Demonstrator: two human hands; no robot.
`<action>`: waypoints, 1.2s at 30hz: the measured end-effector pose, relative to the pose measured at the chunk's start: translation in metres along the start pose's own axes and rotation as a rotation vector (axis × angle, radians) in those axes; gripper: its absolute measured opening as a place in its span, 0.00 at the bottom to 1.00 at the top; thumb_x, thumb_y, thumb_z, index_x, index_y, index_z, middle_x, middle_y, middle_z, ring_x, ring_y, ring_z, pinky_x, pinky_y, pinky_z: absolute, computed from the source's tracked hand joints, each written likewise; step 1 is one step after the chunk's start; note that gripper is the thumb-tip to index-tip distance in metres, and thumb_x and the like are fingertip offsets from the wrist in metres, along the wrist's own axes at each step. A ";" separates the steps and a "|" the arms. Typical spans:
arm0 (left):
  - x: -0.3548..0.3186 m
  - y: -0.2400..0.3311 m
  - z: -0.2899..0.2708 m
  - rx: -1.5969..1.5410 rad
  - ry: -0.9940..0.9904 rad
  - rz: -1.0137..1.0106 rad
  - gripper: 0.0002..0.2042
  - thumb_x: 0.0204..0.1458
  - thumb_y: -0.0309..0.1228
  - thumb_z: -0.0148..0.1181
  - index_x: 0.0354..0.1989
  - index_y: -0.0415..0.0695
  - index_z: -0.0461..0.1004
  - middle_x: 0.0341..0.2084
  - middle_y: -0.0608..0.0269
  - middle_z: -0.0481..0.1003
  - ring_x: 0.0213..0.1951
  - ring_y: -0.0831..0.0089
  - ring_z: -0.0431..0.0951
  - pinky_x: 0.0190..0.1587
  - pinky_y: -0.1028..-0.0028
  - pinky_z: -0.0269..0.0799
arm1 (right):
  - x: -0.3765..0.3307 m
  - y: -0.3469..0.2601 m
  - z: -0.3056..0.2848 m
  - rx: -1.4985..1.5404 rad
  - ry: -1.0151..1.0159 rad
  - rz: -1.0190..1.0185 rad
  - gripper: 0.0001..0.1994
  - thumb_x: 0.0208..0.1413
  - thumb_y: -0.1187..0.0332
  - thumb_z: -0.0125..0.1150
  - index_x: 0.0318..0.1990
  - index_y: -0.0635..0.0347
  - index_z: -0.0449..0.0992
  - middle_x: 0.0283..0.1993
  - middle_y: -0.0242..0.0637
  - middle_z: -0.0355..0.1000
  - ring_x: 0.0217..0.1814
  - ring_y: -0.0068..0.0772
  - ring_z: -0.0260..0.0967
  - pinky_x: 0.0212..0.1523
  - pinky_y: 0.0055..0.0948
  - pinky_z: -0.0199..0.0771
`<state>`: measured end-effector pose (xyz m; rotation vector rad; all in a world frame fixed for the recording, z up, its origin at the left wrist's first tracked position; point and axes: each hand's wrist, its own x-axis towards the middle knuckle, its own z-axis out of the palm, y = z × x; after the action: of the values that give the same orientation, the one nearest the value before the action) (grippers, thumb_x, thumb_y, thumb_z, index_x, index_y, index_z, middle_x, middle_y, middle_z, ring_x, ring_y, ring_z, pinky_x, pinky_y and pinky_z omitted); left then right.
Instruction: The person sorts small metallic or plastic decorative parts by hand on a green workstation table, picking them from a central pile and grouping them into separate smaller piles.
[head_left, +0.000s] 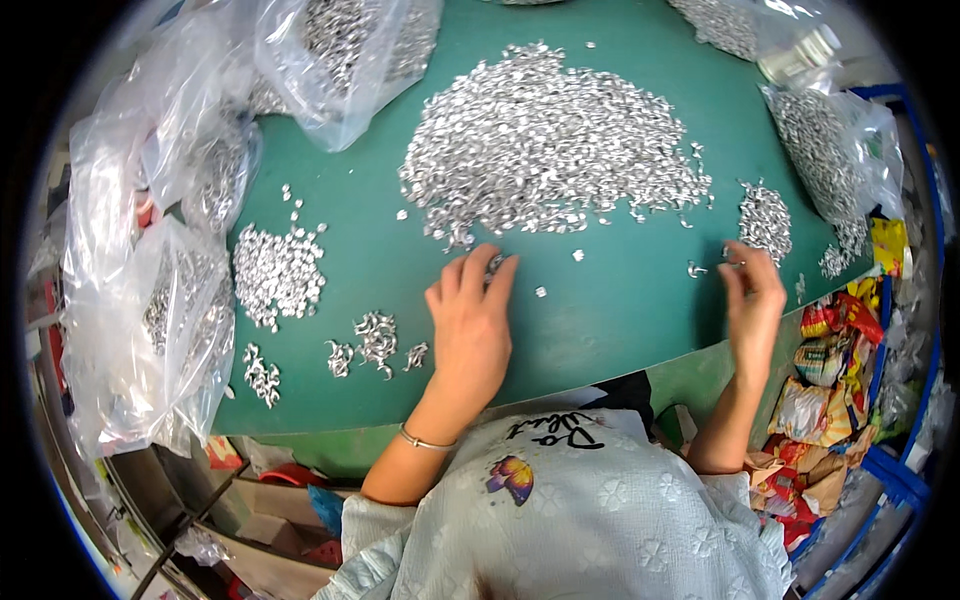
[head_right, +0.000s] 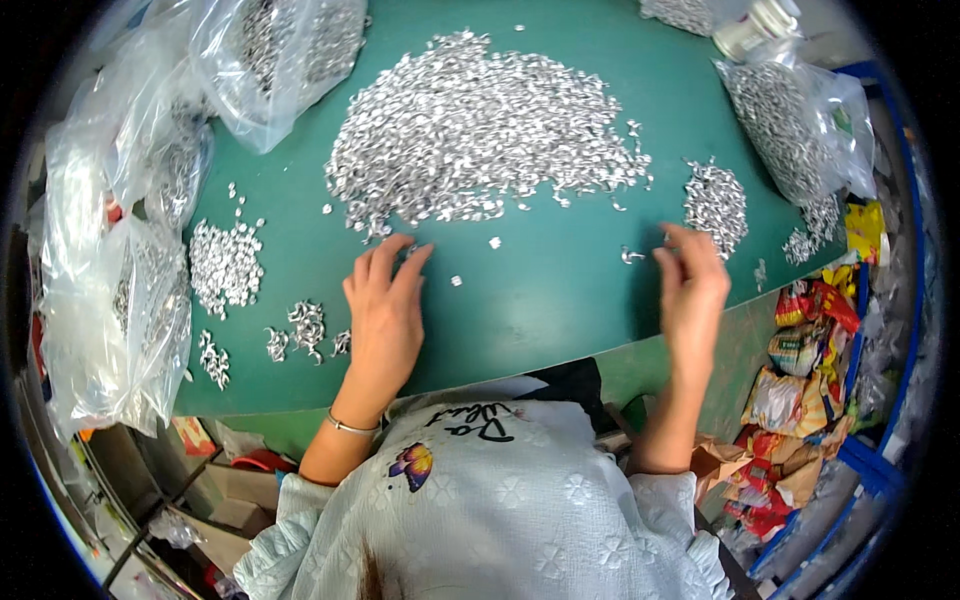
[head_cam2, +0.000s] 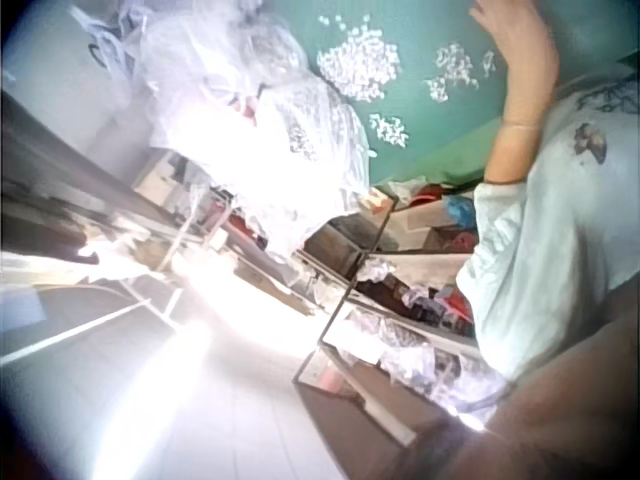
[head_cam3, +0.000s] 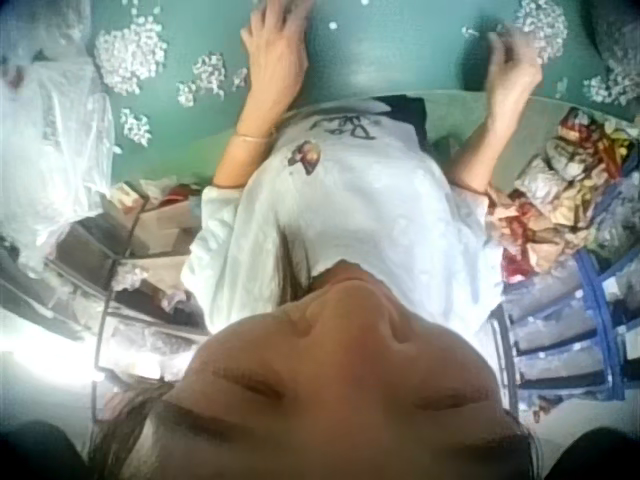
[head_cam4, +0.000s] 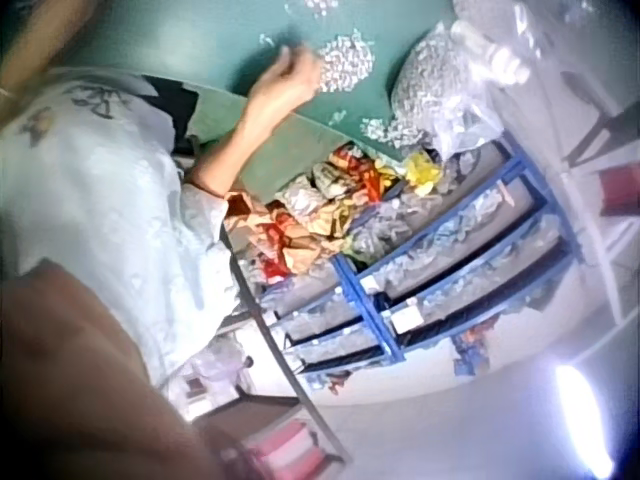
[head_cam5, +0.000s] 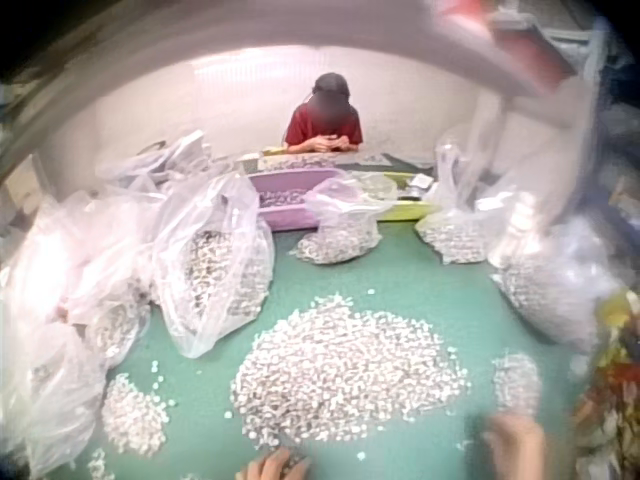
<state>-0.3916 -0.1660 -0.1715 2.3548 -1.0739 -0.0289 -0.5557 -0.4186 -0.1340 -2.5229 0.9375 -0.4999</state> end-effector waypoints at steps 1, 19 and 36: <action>0.001 0.000 0.001 -0.019 0.013 -0.007 0.16 0.49 0.19 0.57 0.48 0.42 0.73 0.48 0.58 0.68 0.49 0.59 0.68 0.49 0.63 0.61 | -0.004 -0.009 0.003 0.057 -0.072 -0.016 0.14 0.49 0.84 0.60 0.45 0.63 0.76 0.38 0.43 0.70 0.37 0.41 0.71 0.35 0.32 0.71; -0.004 -0.004 -0.003 -0.165 0.072 -0.060 0.25 0.45 0.23 0.65 0.54 0.42 0.69 0.49 0.56 0.68 0.50 0.58 0.68 0.53 0.63 0.59 | 0.007 -0.051 0.042 1.039 -0.358 0.073 0.07 0.56 0.82 0.56 0.42 0.68 0.75 0.44 0.34 0.70 0.42 0.21 0.68 0.42 0.21 0.71; -0.007 -0.018 -0.006 -0.202 0.024 -0.135 0.21 0.43 0.13 0.54 0.50 0.39 0.73 0.45 0.54 0.70 0.47 0.57 0.70 0.49 0.64 0.63 | 0.317 -0.217 0.051 0.336 0.129 -0.565 0.11 0.51 0.74 0.58 0.42 0.63 0.79 0.44 0.55 0.76 0.47 0.44 0.76 0.49 0.40 0.74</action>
<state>-0.3828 -0.1485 -0.1766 2.2348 -0.8569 -0.1516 -0.1915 -0.4708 -0.0131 -2.4324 0.1339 -0.9091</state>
